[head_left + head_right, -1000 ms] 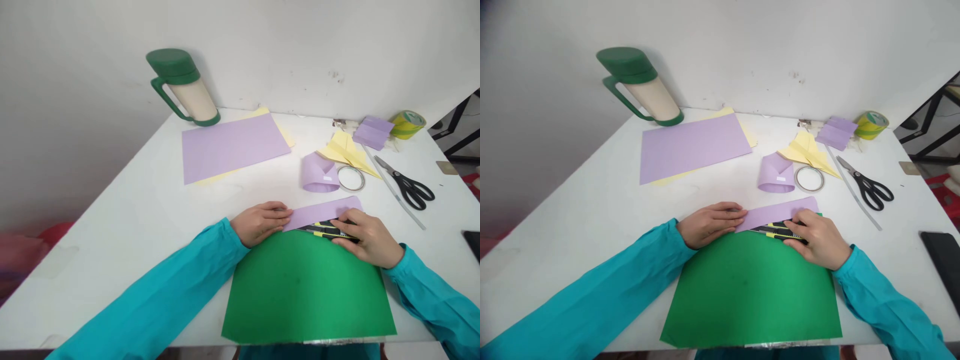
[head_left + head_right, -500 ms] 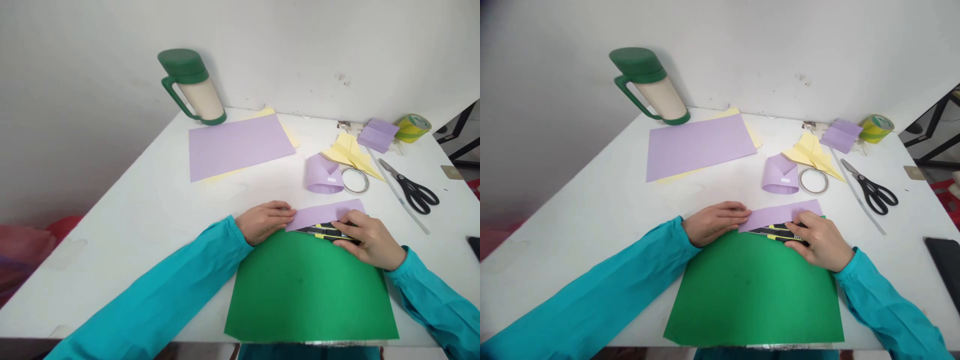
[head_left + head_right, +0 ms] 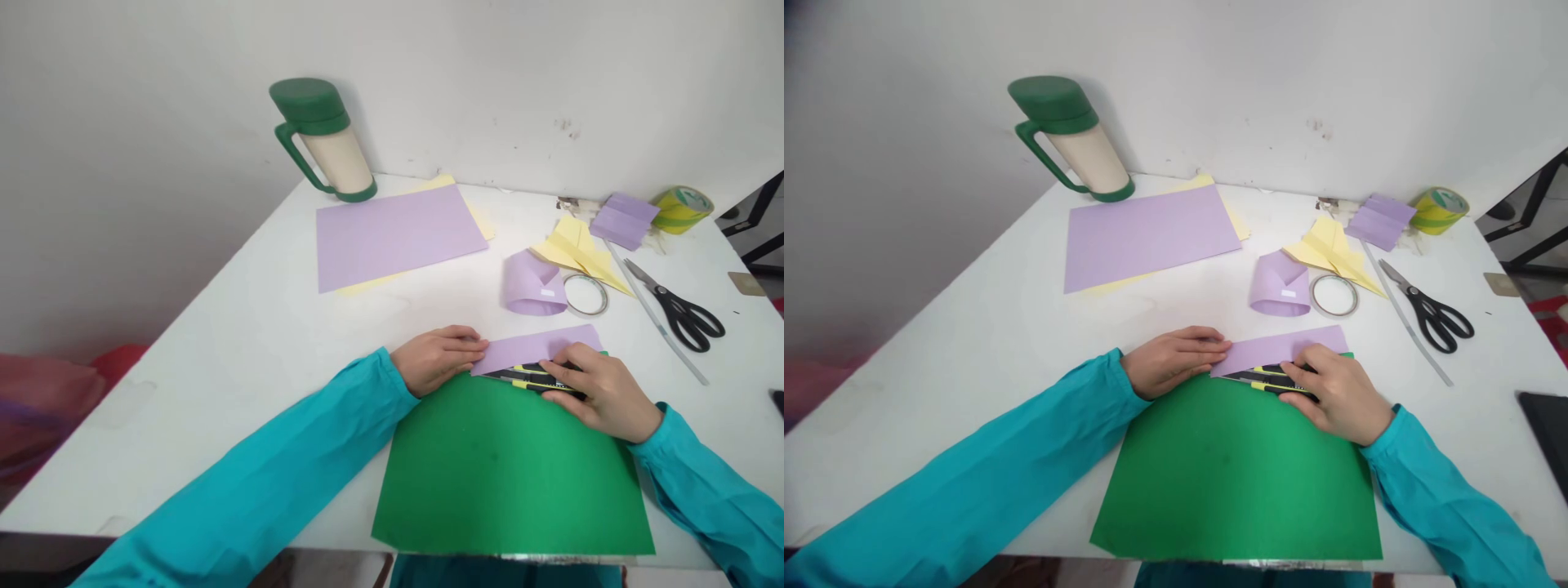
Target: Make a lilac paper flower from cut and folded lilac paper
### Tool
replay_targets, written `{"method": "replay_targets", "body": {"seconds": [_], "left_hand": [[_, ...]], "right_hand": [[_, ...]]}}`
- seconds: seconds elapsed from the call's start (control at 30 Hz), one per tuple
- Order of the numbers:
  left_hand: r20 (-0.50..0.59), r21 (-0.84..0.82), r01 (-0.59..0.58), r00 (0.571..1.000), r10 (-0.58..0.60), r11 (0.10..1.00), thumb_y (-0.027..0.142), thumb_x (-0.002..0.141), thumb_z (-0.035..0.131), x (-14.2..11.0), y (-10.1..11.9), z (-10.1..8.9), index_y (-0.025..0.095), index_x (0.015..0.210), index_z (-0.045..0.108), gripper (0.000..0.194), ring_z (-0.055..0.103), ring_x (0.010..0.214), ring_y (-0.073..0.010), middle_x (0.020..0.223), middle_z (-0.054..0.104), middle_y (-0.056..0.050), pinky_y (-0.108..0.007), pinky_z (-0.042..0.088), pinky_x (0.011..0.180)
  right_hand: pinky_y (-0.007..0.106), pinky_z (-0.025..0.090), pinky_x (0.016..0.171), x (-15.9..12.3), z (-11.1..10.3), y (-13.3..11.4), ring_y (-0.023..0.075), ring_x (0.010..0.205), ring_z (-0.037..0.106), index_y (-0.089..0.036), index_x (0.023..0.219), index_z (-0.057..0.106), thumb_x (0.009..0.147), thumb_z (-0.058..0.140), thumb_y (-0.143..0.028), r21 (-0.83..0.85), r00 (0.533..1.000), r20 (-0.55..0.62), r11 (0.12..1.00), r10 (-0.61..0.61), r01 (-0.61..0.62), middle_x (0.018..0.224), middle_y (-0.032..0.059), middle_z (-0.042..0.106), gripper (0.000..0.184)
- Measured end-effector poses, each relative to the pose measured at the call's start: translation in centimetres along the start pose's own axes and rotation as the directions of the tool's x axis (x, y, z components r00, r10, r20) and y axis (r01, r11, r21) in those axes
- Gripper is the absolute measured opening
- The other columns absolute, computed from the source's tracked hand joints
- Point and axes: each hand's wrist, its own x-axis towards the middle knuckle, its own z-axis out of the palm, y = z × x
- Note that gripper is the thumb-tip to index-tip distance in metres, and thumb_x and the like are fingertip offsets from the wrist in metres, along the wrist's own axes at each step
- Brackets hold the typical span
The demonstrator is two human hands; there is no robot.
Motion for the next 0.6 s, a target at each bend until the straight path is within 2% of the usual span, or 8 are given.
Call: {"method": "replay_targets", "body": {"seconds": [0.37,0.6], "left_hand": [[-0.017,0.021,-0.014,1.0,0.014,1.0,0.018,0.091,0.045,0.09,-0.08,0.08,0.012,0.112,0.063,0.028,0.058,0.11,-0.0216,0.11,0.069,-0.013,-0.035,0.053,0.09],[0.022,-0.005,0.035,0.999,-0.035,0.999,0.02,0.091,0.044,-0.12,-0.14,0.15,0.018,0.113,0.063,0.029,0.057,0.114,-0.0219,0.112,0.068,-0.011,-0.039,0.053,0.091]], "right_hand": [[0.033,0.053,0.068,0.39,0.0,-0.28,0.0211,0.084,0.058,-0.012,0.112,0.062,0.089,0.053,-0.035,-0.015,0.999,-0.011,0.999,-0.05,0.049,0.093,0.0125,0.06,0.034],[0.033,0.053,0.068,0.39,-0.1,-0.39,0.0205,0.084,0.058,-0.014,0.113,0.062,0.09,0.052,-0.036,-0.007,0.999,-0.009,0.999,-0.047,0.047,0.094,0.012,0.061,0.033]]}}
